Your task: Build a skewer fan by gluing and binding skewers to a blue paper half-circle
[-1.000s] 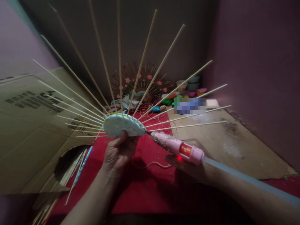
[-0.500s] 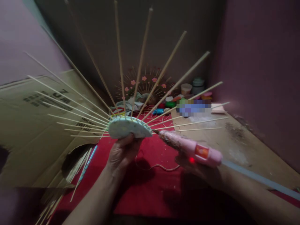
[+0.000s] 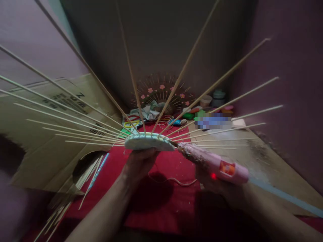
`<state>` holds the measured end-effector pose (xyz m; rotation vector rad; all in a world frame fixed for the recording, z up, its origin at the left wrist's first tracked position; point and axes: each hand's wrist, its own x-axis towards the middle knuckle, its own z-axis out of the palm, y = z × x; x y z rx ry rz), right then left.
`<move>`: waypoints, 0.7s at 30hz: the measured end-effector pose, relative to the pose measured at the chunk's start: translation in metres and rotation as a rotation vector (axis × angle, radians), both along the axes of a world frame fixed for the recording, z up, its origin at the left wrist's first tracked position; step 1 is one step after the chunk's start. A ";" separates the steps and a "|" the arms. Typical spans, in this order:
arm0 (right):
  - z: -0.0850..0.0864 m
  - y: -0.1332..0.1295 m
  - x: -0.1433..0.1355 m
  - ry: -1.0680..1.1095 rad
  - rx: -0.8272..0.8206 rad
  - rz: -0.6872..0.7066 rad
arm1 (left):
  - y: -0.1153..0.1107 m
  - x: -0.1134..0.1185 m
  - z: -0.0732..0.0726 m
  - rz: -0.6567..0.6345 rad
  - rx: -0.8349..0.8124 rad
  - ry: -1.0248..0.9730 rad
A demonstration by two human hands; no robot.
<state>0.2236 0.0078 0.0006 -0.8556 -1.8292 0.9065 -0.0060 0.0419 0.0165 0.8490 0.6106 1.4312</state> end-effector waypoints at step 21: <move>-0.005 0.004 0.003 -0.136 0.156 0.057 | -0.001 0.002 -0.004 -0.044 0.087 0.075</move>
